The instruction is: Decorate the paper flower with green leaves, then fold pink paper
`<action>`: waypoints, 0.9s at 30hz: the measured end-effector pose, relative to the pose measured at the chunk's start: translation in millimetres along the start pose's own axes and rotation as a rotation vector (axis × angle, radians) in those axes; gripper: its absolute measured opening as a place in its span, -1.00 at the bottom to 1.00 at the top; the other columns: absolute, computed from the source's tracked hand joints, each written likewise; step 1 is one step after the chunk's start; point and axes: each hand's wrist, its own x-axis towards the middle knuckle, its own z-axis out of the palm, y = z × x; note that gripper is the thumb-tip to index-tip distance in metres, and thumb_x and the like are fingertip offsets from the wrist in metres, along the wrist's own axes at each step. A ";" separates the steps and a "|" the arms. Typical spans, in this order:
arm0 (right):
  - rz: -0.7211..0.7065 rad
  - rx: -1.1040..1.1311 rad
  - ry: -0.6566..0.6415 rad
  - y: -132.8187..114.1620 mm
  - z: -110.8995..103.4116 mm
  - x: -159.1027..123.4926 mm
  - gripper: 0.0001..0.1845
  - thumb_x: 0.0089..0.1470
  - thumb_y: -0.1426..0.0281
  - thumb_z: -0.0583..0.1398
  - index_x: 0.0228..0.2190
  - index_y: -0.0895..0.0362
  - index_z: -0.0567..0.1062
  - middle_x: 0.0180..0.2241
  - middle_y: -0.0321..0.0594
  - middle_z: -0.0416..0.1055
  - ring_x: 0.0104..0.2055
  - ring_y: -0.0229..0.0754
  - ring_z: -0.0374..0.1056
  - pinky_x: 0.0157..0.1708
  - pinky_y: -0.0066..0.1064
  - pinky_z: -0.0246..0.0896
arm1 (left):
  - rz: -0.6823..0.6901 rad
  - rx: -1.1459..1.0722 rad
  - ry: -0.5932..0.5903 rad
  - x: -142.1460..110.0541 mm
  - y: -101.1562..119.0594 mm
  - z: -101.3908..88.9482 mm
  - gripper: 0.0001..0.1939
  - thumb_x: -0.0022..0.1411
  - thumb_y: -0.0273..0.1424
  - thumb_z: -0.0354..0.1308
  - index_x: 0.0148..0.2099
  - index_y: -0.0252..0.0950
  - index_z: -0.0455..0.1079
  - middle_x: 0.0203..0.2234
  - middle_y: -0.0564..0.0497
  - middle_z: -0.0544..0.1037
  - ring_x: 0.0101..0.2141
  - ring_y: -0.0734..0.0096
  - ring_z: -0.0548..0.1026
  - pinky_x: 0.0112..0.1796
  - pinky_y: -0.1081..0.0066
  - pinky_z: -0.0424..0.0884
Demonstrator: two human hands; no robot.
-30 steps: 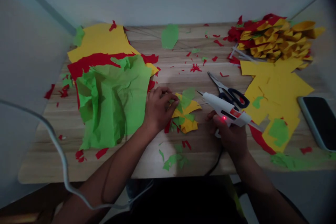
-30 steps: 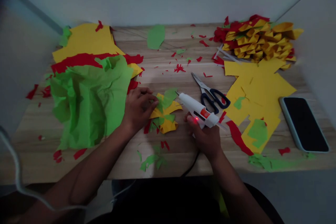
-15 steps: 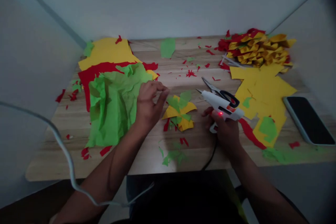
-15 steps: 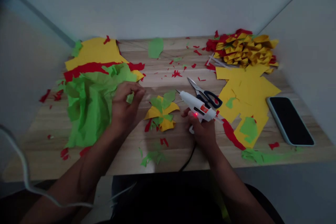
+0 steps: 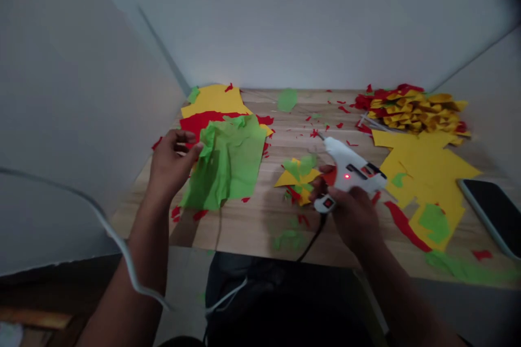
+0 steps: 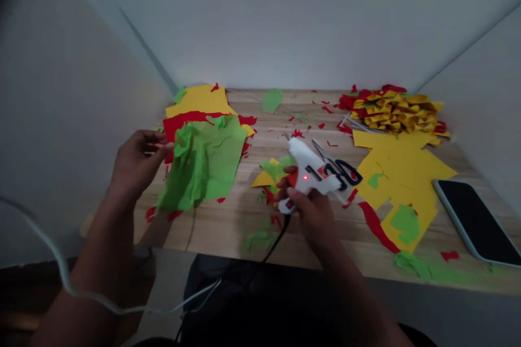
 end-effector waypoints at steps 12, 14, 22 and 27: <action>-0.082 -0.364 -0.607 65.5 233.1 21.9 -0.59 -0.05 0.34 0.38 -0.17 0.08 0.37 -0.18 -0.23 0.51 -0.22 -0.17 0.45 -0.26 -0.36 0.37 | -0.249 -0.265 -0.079 -91.8 -12.4 -66.3 -0.55 -0.03 -0.06 0.38 -0.18 -0.25 0.49 -0.28 -0.03 0.60 -0.20 0.24 0.53 -0.10 0.32 0.46; -0.150 -0.429 -0.648 73.5 252.4 22.1 -0.61 -0.02 0.38 0.36 -0.16 0.07 0.37 -0.16 -0.22 0.52 -0.16 -0.14 0.46 -0.22 -0.34 0.37 | -0.283 -0.306 0.057 -90.1 -20.7 -73.2 -0.54 -0.10 -0.10 0.41 -0.19 -0.25 0.49 -0.28 -0.02 0.60 -0.20 0.26 0.52 -0.08 0.33 0.45; -0.294 -0.727 -0.732 79.6 257.6 13.3 -0.25 0.01 0.37 0.32 0.19 0.13 0.19 0.11 -0.01 0.38 0.13 0.00 0.33 0.08 -0.14 0.28 | -0.327 -0.253 0.207 -74.0 -52.6 -78.7 -0.55 -0.21 -0.20 0.44 -0.24 -0.27 0.48 -0.36 0.03 0.59 -0.33 0.36 0.50 -0.29 0.44 0.42; -0.341 -0.699 -0.712 51.4 187.6 10.5 -0.63 0.14 0.34 0.22 0.00 0.10 0.42 -0.03 -0.08 0.42 0.02 -0.08 0.39 0.06 -0.16 0.28 | -0.328 -0.038 0.175 -61.9 -92.4 -79.0 -0.56 -0.08 -0.11 0.34 -0.22 -0.29 0.46 -0.36 0.02 0.58 -0.35 0.37 0.50 -0.30 0.44 0.40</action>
